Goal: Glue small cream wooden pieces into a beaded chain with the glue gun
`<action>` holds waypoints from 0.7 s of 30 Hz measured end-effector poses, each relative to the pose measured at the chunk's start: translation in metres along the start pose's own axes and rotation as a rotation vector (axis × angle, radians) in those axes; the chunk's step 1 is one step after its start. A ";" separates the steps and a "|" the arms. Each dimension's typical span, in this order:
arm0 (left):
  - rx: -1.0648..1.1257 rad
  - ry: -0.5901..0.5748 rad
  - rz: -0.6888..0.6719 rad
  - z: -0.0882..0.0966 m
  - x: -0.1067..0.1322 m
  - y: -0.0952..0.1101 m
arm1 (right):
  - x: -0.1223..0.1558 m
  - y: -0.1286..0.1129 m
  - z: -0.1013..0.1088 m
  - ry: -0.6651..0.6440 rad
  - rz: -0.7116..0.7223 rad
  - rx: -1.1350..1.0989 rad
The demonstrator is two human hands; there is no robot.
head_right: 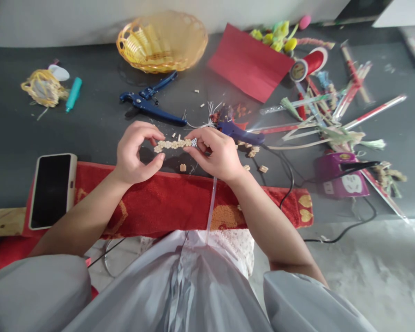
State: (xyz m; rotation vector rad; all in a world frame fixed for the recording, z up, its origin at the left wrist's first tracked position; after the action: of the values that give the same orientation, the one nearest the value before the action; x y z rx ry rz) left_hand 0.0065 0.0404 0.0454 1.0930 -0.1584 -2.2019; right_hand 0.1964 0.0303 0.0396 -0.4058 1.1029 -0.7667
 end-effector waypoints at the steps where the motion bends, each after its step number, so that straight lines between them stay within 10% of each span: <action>1: 0.007 0.010 -0.001 0.000 0.000 0.000 | 0.000 0.000 0.000 0.004 0.006 -0.011; 21: -0.024 -0.028 -0.020 -0.001 0.000 0.001 | 0.001 -0.001 -0.002 -0.057 -0.037 0.023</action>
State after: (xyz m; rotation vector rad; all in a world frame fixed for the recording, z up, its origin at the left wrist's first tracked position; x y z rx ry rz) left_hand 0.0077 0.0394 0.0448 1.0554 -0.1341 -2.2318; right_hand 0.1947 0.0295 0.0391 -0.4274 1.0346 -0.7955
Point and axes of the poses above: each hand's wrist, its own x-axis away from the middle knuckle, its own z-axis out of the back of the hand, y = z × x, the point moved 5 cm from there along -x, towards the middle knuckle, and after that the axes turned 9 degrees about -x, right-handed, at the moved point
